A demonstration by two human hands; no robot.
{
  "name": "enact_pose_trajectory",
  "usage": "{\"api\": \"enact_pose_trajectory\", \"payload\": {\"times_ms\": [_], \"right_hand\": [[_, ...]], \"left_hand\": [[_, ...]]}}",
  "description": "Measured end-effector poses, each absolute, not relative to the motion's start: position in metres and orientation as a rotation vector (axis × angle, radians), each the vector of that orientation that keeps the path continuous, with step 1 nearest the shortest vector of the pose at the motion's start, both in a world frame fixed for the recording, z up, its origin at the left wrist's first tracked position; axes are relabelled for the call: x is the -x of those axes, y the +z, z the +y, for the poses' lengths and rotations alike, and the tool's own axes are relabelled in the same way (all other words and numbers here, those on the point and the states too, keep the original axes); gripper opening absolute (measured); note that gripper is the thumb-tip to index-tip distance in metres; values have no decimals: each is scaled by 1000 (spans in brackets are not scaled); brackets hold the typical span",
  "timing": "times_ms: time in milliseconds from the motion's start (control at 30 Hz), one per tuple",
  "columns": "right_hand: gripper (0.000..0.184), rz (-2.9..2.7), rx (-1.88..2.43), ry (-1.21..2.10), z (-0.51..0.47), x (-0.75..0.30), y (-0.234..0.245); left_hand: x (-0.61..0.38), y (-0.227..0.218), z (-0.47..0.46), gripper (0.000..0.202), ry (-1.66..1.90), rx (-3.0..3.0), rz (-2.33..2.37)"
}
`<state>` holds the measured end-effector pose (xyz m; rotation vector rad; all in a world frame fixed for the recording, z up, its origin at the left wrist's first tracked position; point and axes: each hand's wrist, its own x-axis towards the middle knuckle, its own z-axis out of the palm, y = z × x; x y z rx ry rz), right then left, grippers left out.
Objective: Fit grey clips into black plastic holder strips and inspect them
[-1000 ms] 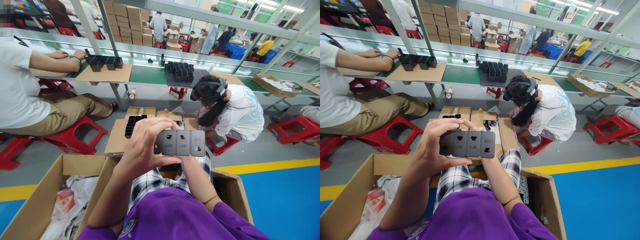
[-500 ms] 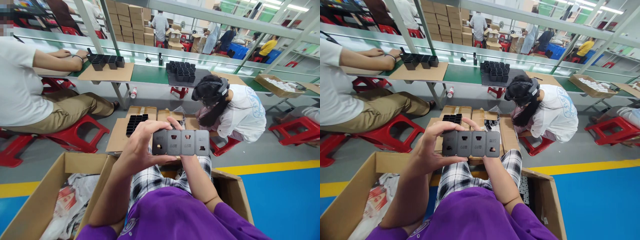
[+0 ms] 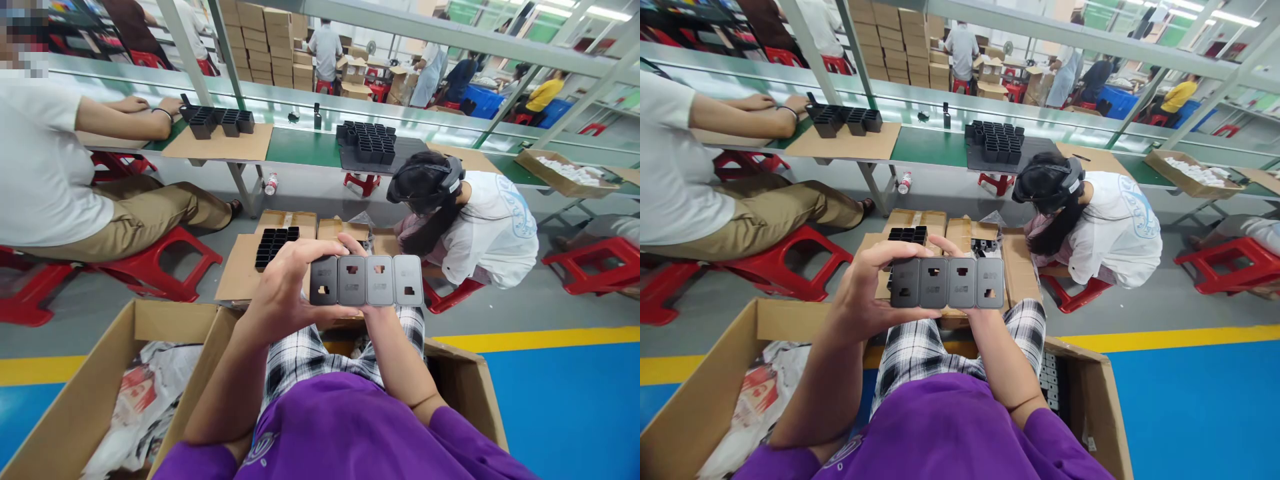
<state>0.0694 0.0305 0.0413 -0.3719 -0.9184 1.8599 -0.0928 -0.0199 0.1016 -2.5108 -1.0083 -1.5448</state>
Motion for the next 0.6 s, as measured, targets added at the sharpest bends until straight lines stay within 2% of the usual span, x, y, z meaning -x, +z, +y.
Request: {"api": "enact_pose_trajectory", "payload": {"times_ms": [133, 367, 600], "right_hand": [[44, -923, 431, 1877, 27, -70, 46], [53, -956, 461, 1852, 28, -71, 48], [48, -897, 356, 1879, 27, -70, 41]], "left_hand": [[93, 103, -21, 78, -1521, 2498, -1013], [92, 99, -20, 80, -1549, 2489, -1014], [92, 86, -15, 95, -1727, 2559, -995]]}}
